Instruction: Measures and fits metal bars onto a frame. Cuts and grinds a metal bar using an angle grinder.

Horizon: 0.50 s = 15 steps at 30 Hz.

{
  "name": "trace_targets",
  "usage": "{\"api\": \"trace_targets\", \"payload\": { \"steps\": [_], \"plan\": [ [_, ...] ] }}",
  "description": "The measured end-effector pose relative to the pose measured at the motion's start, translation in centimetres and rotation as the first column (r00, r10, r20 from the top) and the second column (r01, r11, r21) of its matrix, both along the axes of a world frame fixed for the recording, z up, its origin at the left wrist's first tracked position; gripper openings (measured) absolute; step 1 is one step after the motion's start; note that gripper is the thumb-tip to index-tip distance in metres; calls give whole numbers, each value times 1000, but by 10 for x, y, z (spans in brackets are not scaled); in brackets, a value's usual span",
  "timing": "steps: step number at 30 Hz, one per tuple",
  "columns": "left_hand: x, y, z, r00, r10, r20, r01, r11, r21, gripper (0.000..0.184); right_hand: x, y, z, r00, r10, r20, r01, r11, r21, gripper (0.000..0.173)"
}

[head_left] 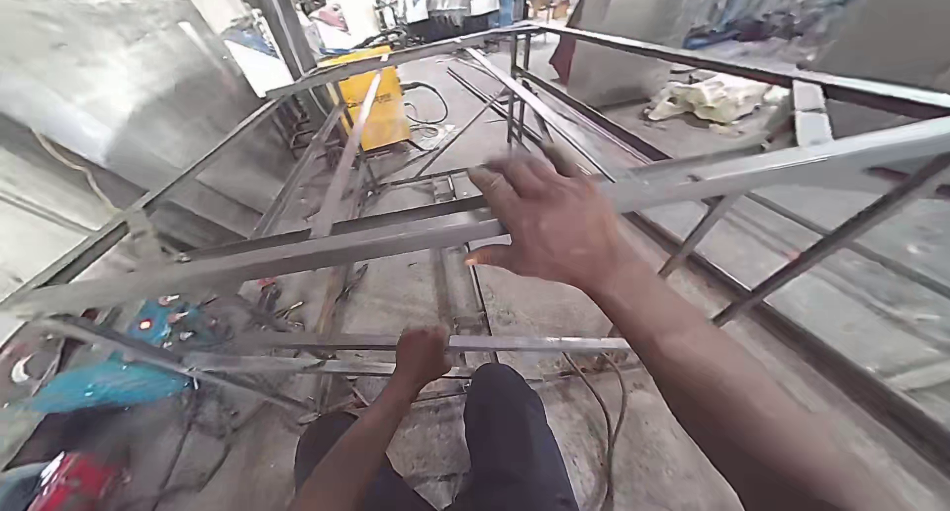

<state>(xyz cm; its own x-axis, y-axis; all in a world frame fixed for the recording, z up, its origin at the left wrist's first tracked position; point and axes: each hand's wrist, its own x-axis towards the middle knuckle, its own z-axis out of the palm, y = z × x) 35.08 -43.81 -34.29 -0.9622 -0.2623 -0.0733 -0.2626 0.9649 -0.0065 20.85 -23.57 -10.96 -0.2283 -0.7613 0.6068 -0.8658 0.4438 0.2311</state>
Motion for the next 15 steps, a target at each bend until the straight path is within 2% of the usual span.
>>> {"api": "trace_targets", "payload": {
  "steps": [1, 3, 8, 10, 15],
  "plan": [
    [9, -2, 1, 999, -1, -40, 1, 1000, 8, 27, -2, -13, 3, 998, -65, 20, 64, 995, 72, 64],
    [23, -7, 0, 997, 2, -82, -2, 1000, 9, 23, 3, -22, 12, 971, -197, 135, 172, 969, 180, 50],
    [39, -4, -10, 976, -64, -207, 59, 998, -29, 18, 15, -24, 14, 931, -325, 167, 298, 939, 171, 45],
    [44, 6, -11, 970, -61, -234, 71, 997, 35, 21, 19, -28, 17, 905, -376, 200, 339, 920, 200, 43],
    [51, 50, -23, 992, -29, -123, 61, 962, 267, 35, 26, -32, 13, 882, -422, 211, 392, 904, 170, 36]
  ]
}}
